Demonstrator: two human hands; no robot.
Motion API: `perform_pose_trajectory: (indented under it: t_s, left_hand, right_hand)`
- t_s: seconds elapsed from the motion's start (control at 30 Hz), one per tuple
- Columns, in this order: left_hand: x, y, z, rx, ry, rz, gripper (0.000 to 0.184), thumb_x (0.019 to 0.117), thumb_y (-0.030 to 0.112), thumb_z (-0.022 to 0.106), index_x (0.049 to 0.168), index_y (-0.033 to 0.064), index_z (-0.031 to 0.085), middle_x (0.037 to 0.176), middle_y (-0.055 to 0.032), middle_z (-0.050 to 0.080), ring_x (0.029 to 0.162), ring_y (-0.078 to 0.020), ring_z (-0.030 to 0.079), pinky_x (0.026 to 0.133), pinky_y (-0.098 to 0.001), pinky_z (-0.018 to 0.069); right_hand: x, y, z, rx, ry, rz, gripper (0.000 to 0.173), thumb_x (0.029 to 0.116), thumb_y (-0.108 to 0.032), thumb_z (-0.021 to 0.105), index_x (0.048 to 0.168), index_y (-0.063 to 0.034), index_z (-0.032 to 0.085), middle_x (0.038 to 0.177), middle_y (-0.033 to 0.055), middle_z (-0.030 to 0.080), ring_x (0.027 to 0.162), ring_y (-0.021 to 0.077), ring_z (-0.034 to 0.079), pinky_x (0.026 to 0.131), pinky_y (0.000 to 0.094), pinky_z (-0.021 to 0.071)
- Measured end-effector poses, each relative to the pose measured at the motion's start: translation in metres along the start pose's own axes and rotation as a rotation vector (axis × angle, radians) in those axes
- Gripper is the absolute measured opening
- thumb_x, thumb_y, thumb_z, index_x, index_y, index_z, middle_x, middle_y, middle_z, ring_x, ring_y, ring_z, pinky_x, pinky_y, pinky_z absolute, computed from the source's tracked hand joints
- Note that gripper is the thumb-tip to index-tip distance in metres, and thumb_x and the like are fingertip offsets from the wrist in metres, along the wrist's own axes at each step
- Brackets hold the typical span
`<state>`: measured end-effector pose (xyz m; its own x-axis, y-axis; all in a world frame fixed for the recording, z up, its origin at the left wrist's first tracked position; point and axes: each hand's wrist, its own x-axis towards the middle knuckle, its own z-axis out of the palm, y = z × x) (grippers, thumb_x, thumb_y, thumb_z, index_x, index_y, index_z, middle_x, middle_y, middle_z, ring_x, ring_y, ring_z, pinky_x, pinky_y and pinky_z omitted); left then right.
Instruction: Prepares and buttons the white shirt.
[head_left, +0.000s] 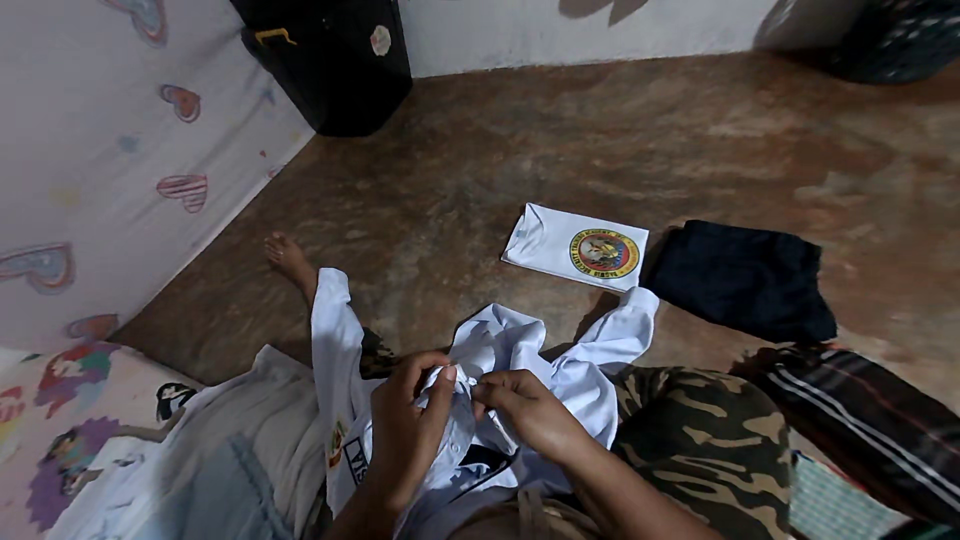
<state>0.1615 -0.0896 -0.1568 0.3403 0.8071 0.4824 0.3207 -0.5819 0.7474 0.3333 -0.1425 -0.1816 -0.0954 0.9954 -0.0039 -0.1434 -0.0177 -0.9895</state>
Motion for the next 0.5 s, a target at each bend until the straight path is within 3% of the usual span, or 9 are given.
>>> perform_pose_trajectory:
  t_s: [0.17,0.23,0.33,0.5]
  left_hand:
    - [0.0022,0.0086,-0.0079,-0.201,-0.028,-0.091,0.012,0.0999,0.018,0.061,0.104,0.0069,0.064,0.095,0.0067,0.069,0.088,0.0008,0.066,0.078,-0.0177,0.057]
    - [-0.0001,0.0072,-0.0081,-0.17,-0.068,-0.063,0.022,0.0993,0.024,0.063,0.107,0.0045,0.063,0.098,0.0035,0.071,0.089,-0.0001,0.067,0.078,-0.0182,0.0574]
    - [-0.0034,0.0037,-0.0096,-0.124,-0.189,-0.107,0.041,0.0904,0.023,0.071,0.122,-0.0006,0.059,0.112,-0.0022,0.072,0.104,-0.0042,0.068,0.09,-0.0228,0.0576]
    - [-0.0042,0.0021,-0.0093,-0.063,-0.208,-0.172,0.049,0.0847,0.012,0.074,0.129,-0.0001,0.056,0.104,0.0025,0.073,0.096,0.0009,0.068,0.086,-0.0176,0.0563]
  right_hand:
    - [0.0008,-0.0024,-0.0032,0.017,-0.037,-0.015,0.034,0.1039,-0.015,0.045,0.078,-0.0138,0.066,0.07,-0.0131,0.059,0.059,-0.0059,0.047,0.054,0.0154,0.0374]
    - [0.0009,-0.0026,-0.002,0.051,-0.043,-0.035,0.034,0.1035,-0.014,0.044,0.078,-0.0135,0.067,0.071,-0.013,0.059,0.06,-0.0056,0.048,0.056,0.015,0.0389]
    - [-0.0001,-0.002,-0.0007,0.13,-0.056,-0.05,0.032,0.1041,-0.014,0.045,0.081,-0.0138,0.068,0.074,-0.0129,0.062,0.062,-0.0056,0.052,0.056,0.0139,0.0429]
    - [0.0008,-0.0005,-0.0029,0.18,-0.106,-0.027,0.03,0.1045,-0.014,0.046,0.083,-0.0137,0.067,0.076,-0.0126,0.063,0.064,-0.0051,0.053,0.058,0.0145,0.0435]
